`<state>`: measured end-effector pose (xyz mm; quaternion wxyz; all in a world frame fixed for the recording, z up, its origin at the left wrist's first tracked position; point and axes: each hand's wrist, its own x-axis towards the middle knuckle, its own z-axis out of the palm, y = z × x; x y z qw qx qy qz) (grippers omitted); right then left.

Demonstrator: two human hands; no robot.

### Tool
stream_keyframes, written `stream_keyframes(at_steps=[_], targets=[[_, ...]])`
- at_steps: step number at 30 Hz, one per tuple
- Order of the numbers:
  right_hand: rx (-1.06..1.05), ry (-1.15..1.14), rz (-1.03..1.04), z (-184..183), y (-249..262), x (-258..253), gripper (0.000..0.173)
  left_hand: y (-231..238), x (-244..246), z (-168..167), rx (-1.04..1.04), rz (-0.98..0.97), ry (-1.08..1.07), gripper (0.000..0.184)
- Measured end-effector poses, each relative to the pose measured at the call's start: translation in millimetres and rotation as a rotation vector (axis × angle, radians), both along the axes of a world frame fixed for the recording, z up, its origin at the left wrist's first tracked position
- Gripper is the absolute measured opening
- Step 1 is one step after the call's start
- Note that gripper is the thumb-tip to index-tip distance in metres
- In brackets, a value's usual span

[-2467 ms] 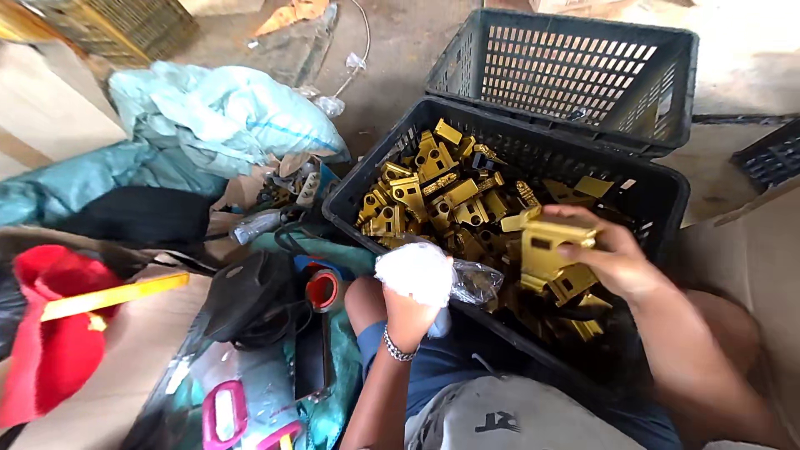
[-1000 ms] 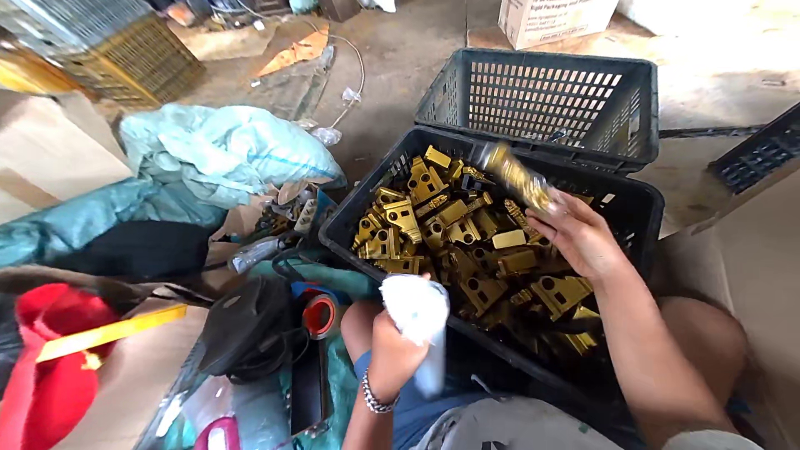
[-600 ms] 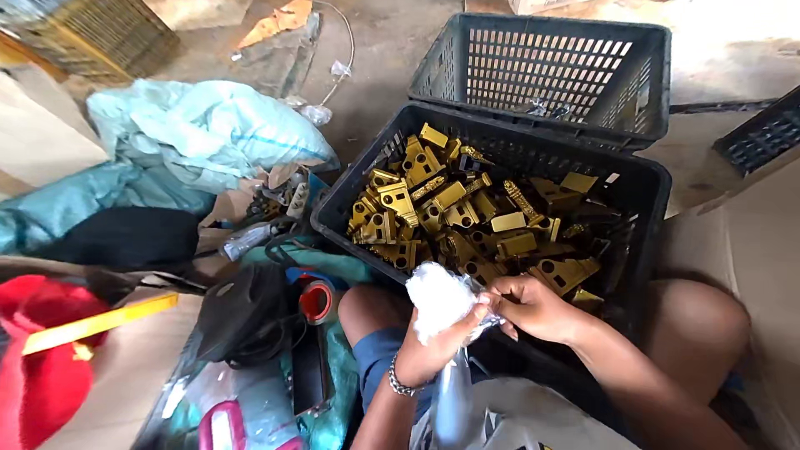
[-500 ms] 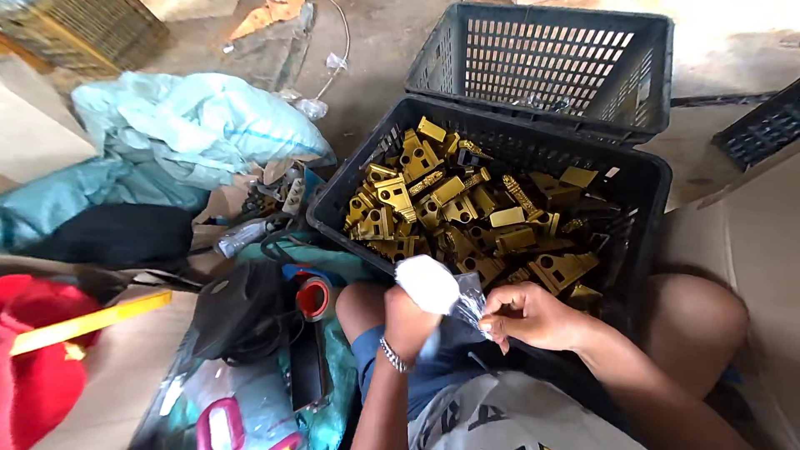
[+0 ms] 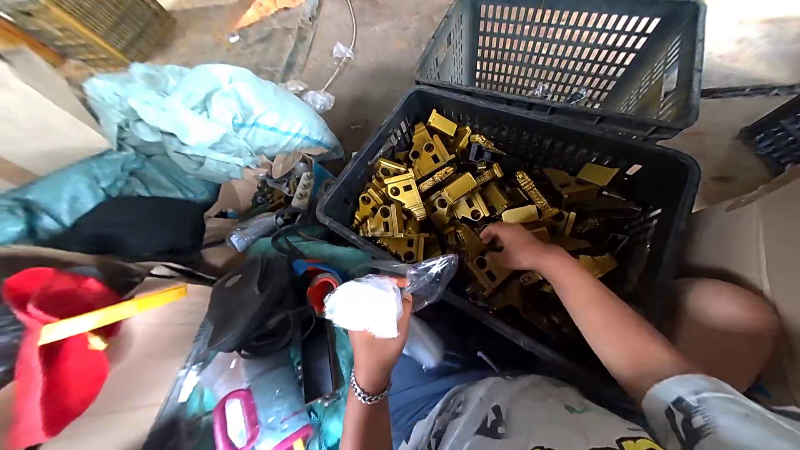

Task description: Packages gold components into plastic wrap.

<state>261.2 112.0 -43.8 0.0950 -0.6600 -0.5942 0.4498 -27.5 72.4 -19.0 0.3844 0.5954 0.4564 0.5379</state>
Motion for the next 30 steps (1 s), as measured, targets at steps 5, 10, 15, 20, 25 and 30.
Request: stream_keyframes(at_steps=[5,10,15,20,25,30], targets=[[-0.138,-0.161,0.286,-41,-15,-13,0.081,-1,17,2,0.138,0.039,0.054,0.048],[0.39,0.002,0.044,-14,-48,17,0.034,4,40,6,0.231,-0.024,0.117,0.04],[0.555,0.7,-0.359,63,-92,34,0.045,5,63,15,0.307,-0.062,0.179,0.039],[0.426,0.682,-0.263,69,-104,-9,0.048,-11,92,21,0.037,-0.178,-0.148,0.029],[0.72,-0.001,-0.037,41,-100,-49,0.039,-15,90,33,0.025,-0.197,-0.189,0.025],[0.527,0.263,-0.176,50,-71,-45,0.079,-11,82,17,0.301,-0.225,0.197,0.042]])
